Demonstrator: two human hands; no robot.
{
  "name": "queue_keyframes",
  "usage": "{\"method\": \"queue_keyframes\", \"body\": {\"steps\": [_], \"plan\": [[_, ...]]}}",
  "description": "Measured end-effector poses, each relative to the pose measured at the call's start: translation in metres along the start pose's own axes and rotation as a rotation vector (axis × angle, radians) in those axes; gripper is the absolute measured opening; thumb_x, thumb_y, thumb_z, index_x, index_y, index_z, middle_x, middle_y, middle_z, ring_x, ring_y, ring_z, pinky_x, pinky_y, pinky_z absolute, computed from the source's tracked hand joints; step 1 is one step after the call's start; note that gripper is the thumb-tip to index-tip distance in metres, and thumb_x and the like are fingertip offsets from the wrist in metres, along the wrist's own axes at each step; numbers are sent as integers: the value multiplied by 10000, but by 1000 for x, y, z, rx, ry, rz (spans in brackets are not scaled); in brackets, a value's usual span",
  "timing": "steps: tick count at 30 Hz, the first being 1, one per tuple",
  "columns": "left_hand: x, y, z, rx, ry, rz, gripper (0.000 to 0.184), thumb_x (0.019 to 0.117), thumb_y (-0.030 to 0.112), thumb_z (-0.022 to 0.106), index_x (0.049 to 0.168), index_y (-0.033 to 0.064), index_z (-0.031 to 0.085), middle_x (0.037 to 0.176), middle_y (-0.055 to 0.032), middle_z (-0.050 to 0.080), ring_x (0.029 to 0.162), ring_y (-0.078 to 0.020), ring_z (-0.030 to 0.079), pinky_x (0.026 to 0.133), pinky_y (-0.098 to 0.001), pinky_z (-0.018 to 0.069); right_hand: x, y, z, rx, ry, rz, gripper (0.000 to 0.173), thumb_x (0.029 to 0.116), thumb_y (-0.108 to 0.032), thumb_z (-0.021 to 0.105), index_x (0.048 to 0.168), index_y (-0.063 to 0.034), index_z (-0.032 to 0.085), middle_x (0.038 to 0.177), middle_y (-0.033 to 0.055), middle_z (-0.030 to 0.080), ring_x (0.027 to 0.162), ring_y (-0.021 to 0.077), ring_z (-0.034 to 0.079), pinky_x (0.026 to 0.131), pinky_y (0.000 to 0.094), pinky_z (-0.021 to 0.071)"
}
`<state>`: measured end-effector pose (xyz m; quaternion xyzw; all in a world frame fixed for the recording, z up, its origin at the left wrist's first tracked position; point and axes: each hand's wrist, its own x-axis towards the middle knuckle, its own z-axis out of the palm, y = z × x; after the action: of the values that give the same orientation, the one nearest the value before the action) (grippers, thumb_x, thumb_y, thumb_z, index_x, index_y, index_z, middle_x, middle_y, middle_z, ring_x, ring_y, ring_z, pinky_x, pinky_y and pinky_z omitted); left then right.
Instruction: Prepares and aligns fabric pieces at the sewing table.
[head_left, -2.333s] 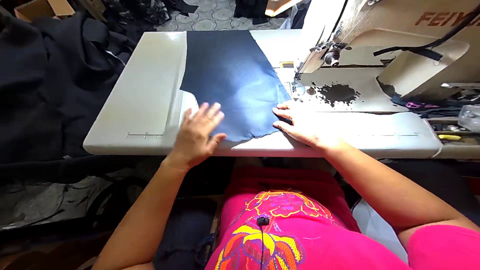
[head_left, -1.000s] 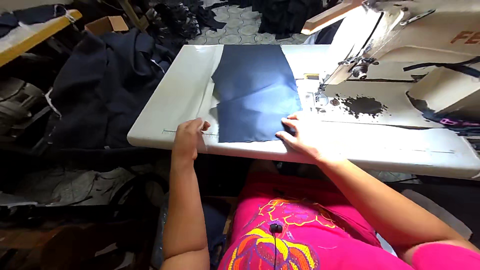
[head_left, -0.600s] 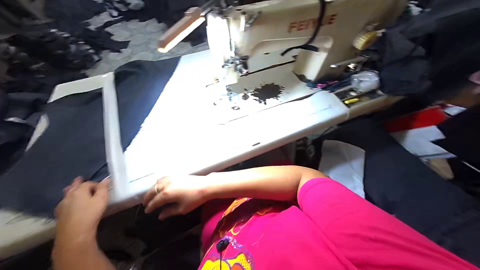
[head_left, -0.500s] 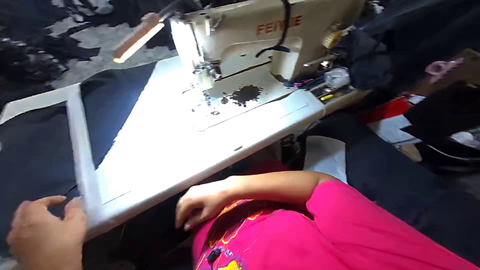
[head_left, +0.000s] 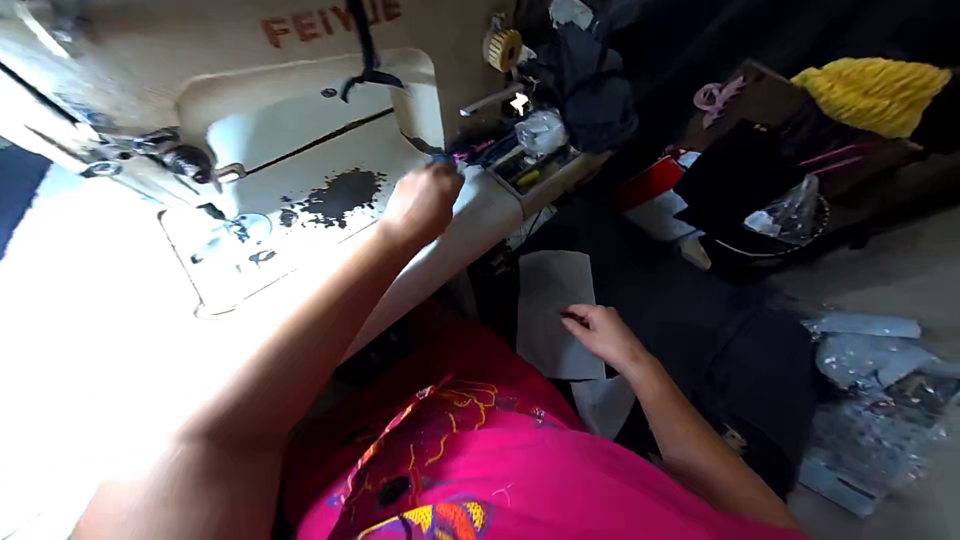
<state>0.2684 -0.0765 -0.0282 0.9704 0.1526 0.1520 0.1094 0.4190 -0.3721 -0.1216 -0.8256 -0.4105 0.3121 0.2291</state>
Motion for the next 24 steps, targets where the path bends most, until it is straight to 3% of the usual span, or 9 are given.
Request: {"method": "queue_keyframes", "body": {"steps": [3,5,8,12,14,18,20,24], "plan": [[56,7,15,126,-116,-130,338,986,-77,466,1296,-81,604,1363,-322,565,1269,-542,540,976,-703,455,-20,23,-4,-13,20,199,294,1054,-210,580,1172,23,716,1069,215,729,1000,338,704,944,540,527],[75,15,18,186,-195,-253,360,940,-108,532,1298,-101,574,1366,-358,542,1255,-594,522,924,-757,445,-32,33,-6,-55,-18,312,322,1056,-263,580,1094,17,734,992,206,731,954,351,703,902,578,524],[88,19,19,233,-262,-375,309,904,-117,589,1211,-149,568,1257,-431,564,1172,-655,540,867,-803,427,-45,40,-3,-162,-89,425,399,1048,-354,581,991,7,740,955,212,721,965,383,691,873,616,513],[88,19,11,213,-264,-406,257,914,-95,596,1156,-177,568,1196,-451,571,1144,-661,542,865,-813,404,-51,34,9,-259,-101,519,477,1035,-422,588,961,30,719,965,241,705,993,421,680,844,621,515],[81,17,8,183,-221,-388,212,964,-54,549,1137,-167,594,1152,-447,588,1106,-663,554,847,-820,385,-50,37,17,-286,-57,524,508,1014,-463,612,965,35,701,968,247,699,990,429,681,825,620,521],[62,23,3,205,-132,-356,194,1000,-11,513,1051,-165,618,1046,-422,624,1005,-632,607,777,-777,425,-48,50,31,-333,-18,484,649,899,-515,748,1127,88,678,1195,302,645,1188,470,593,982,650,452],[48,23,4,203,-76,-322,187,1001,-10,502,1024,-150,624,991,-409,632,951,-618,621,735,-754,436,-48,58,40,-358,-29,456,660,865,-484,793,1148,102,677,1254,321,620,1252,487,547,1019,669,415],[4,29,-5,-20,108,-360,339,1058,136,434,1056,-138,634,1022,-396,636,1001,-575,618,842,-729,418,-54,65,57,-281,124,235,301,951,-222,719,1070,54,732,1147,289,674,1167,473,604,964,692,423]]}}
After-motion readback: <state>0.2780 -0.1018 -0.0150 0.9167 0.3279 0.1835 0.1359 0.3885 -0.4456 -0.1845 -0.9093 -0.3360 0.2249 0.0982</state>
